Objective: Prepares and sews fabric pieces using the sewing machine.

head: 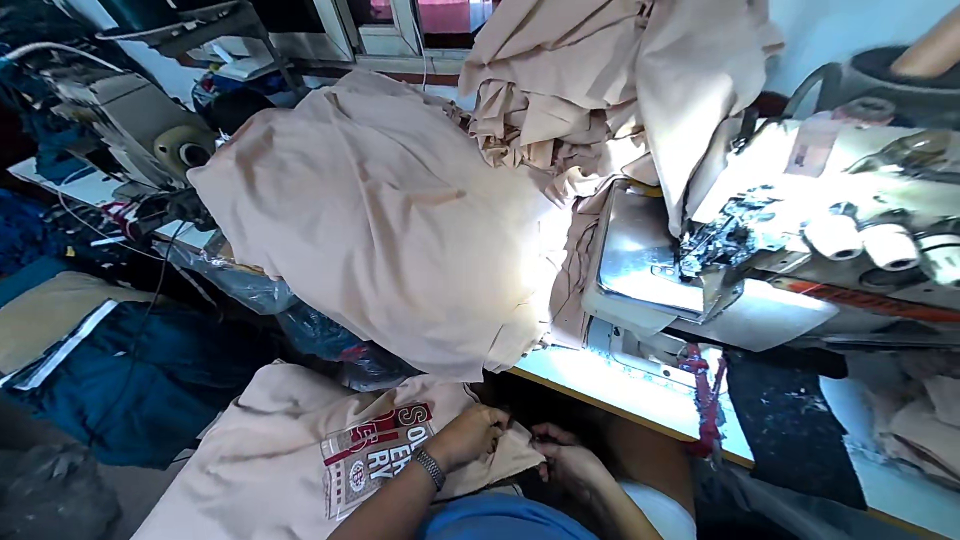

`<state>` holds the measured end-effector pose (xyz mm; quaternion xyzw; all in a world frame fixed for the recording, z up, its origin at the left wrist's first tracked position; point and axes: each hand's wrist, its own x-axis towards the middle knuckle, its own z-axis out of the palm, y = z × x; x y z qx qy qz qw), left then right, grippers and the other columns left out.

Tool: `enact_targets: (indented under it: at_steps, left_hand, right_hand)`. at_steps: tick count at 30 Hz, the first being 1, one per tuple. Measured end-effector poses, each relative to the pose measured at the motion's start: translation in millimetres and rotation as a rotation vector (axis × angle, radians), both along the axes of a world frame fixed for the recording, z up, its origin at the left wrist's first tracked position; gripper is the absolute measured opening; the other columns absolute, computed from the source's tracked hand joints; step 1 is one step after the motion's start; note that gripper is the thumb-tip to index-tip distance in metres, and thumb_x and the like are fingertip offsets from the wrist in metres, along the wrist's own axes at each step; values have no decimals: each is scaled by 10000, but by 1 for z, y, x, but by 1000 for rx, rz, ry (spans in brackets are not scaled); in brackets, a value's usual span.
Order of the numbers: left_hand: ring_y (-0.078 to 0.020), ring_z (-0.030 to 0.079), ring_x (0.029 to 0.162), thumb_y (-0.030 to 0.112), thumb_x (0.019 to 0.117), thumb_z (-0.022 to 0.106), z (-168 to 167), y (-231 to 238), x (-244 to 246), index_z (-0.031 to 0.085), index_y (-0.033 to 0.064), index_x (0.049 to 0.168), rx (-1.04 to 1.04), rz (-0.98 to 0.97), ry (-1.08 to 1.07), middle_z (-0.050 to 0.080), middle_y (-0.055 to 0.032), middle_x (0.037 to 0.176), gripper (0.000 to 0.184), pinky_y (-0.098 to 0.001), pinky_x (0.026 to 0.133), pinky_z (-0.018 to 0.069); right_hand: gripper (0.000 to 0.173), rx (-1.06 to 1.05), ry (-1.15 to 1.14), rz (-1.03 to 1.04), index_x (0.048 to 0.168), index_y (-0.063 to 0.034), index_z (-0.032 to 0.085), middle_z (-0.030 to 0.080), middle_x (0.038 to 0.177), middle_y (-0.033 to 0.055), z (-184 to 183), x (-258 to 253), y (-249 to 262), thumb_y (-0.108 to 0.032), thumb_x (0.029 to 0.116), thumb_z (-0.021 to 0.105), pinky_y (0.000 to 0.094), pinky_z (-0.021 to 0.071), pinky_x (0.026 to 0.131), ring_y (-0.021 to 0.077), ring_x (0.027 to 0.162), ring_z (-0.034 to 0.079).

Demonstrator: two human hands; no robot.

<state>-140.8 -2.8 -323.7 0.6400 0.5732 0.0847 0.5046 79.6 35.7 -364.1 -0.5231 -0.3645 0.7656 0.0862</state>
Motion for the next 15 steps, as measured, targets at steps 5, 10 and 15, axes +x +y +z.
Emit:
enact_targets:
  at_steps: [5, 10, 15]
  left_hand:
    - [-107, 608, 817, 115, 1048, 501, -5, -7, -7, 614, -6, 1081, -52, 259, -380, 606, -61, 957, 169, -306, 776, 546]
    - [-59, 576, 841, 103, 1028, 526, 2, -11, -7, 638, 15, 1034, 44, 193, -452, 606, -29, 980, 142, -247, 774, 505]
    - [-145, 612, 1020, 221, 973, 670, 22, -30, -8, 583, -9, 1175, 233, 252, -469, 610, -111, 1154, 318, -319, 895, 527]
  right_hand:
    - [593, 368, -198, 283, 1501, -72, 456, 645, 1266, 197, 2, 0, -3, -144, 959, 684, 481, 548, 950, 298, 1084, 670]
    - [427, 755, 45, 199, 1300, -52, 672, 610, 1371, 140, 14, -12, -2, -194, 902, 735, 355, 550, 946, 189, 1114, 648]
    - [215, 960, 155, 205, 948, -27, 743, 703, 1013, 80, 34, -27, 1, -219, 972, 651, 277, 562, 829, 108, 930, 662]
